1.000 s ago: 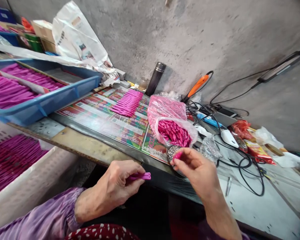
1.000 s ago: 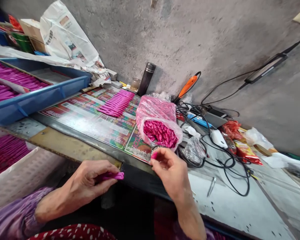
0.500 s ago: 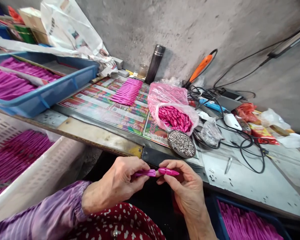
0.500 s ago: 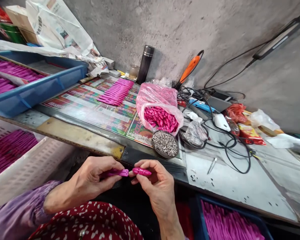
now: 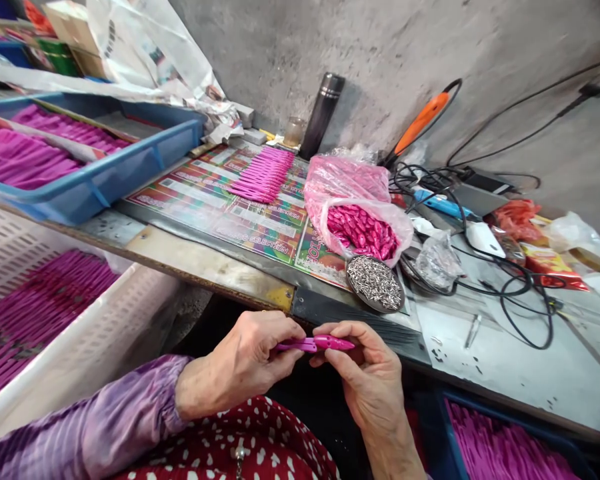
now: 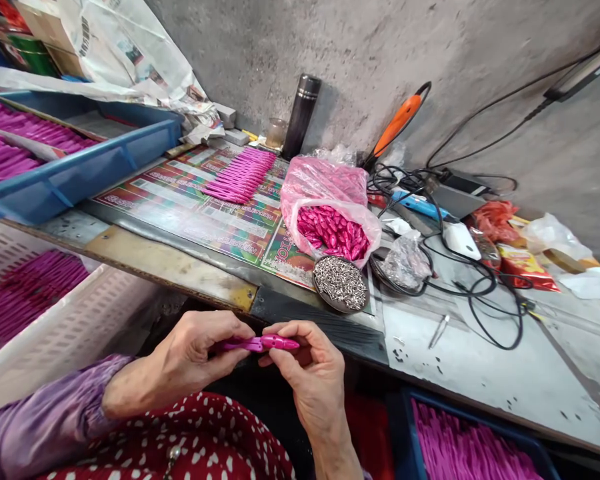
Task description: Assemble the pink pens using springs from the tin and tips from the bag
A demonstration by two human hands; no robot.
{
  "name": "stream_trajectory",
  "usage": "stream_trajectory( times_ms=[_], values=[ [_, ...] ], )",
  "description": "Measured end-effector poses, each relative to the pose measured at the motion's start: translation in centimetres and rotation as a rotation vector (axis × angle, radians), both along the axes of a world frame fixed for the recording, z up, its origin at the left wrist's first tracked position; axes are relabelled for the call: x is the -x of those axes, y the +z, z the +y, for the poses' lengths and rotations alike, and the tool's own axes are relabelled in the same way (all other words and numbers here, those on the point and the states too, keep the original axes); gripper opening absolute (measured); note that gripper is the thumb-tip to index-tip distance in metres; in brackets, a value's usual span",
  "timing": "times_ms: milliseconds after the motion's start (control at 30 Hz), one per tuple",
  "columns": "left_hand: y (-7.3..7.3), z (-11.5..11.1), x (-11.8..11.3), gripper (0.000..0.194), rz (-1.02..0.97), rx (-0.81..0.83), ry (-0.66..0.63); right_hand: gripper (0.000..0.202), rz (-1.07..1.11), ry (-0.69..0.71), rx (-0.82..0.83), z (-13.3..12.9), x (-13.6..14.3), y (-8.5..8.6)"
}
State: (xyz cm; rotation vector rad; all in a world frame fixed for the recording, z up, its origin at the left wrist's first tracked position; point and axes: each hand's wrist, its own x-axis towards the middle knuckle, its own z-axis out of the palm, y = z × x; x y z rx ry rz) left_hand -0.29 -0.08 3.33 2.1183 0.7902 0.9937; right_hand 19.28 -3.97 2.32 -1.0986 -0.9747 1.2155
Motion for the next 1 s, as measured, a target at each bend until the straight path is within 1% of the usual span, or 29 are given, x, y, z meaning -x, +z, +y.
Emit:
stream_trajectory(
  times_ms=[167,267,467,567,633,800,867,1000],
  values=[
    [-0.3,-0.3,0.3,0.012,0.031,-0.059,0.003,0.016,0.007,0.074,0.014,-0.2,0.4,-0.8],
    [-0.5,-0.5,0.4,0.013,0.051,-0.082,0.01,0.012,-0.043,0.114,0.001,-0.4,0.3,-1.2],
    [-1.6,-0.8,0.6,0.011,0.09,-0.112,0.04,0.01,-0.328,0.102,-0.036,-0.8,0.1,-0.8],
    [-2.2,-1.1,0.7,0.011,0.09,-0.121,0.042,0.015,-0.459,0.148,-0.078,-1.0,0.0,-0.5],
    [-2.5,-1.3,0.8,0.012,0.088,-0.129,0.036,0.015,-0.506,0.185,-0.109,-1.1,0.0,-0.4],
    [-2.8,-1.5,1.1,0.012,0.121,-0.139,0.007,0.01,-0.534,0.245,-0.165,-1.2,0.4,-0.6],
    [-3.1,-1.5,1.2,0.012,0.136,-0.136,0.009,0.01,-0.547,0.233,-0.166,-1.3,0.6,-0.8],
    [-3.8,-1.6,1.3,0.009,0.134,-0.162,0.044,0.012,-0.523,0.193,-0.112,-1.6,0.8,-1.4]
  ],
)
